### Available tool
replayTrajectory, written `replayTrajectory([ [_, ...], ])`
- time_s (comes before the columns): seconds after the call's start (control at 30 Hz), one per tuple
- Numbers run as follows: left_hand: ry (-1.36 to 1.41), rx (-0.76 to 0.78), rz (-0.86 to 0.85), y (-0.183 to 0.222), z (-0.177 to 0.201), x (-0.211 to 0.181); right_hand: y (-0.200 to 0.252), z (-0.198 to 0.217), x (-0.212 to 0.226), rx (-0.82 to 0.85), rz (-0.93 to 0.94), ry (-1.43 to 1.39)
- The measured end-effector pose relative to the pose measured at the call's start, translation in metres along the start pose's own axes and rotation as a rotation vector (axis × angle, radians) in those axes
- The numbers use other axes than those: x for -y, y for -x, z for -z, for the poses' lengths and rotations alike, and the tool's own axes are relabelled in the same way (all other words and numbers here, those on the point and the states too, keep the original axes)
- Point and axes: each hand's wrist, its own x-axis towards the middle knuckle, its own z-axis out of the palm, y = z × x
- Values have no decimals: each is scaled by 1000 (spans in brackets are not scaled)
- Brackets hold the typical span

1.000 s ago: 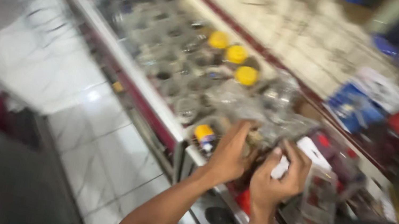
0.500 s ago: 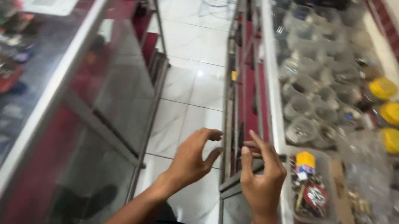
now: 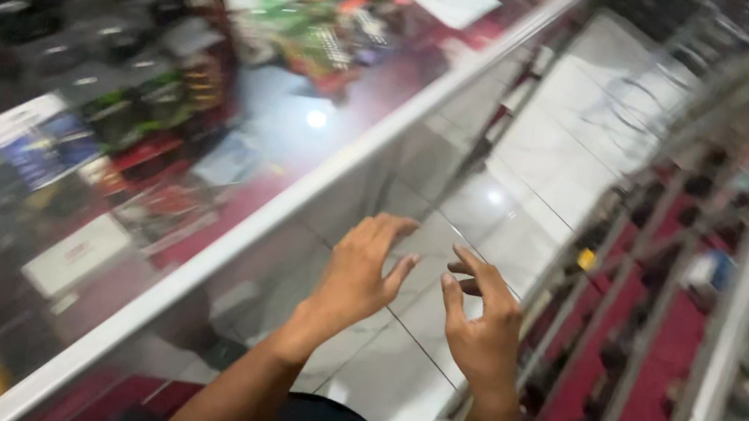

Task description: The person moves small packaged motorcycle parts and components between a glass display counter and a shelving unit, picking up and examining different boxes and plastic-wrapped items.

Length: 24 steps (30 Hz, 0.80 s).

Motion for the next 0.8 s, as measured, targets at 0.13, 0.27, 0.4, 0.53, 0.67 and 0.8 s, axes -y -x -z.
replayTrajectory([
  [0.13, -109, -148, 96, 0, 69, 35, -21, -72, 30, 162, 78, -49],
  [0.27, -200, -246, 225, 8, 125, 64, -26, -132, 57, 248, 230, -126],
  [0.4, -371, -357, 345, 21, 173, 86, -26, -190, 87, 378, 271, -185],
  [0.53, -462, -439, 526, 39, 212, 107, -35, -244, 117, 499, 357, -244],
  [0.67, -550, -502, 698, 63, 240, 155, -40, -298, 135, 603, 524, -285],
  [0.8, -667, -590, 778, 70, 270, 231, -52, -368, 155, 662, 733, -273],
])
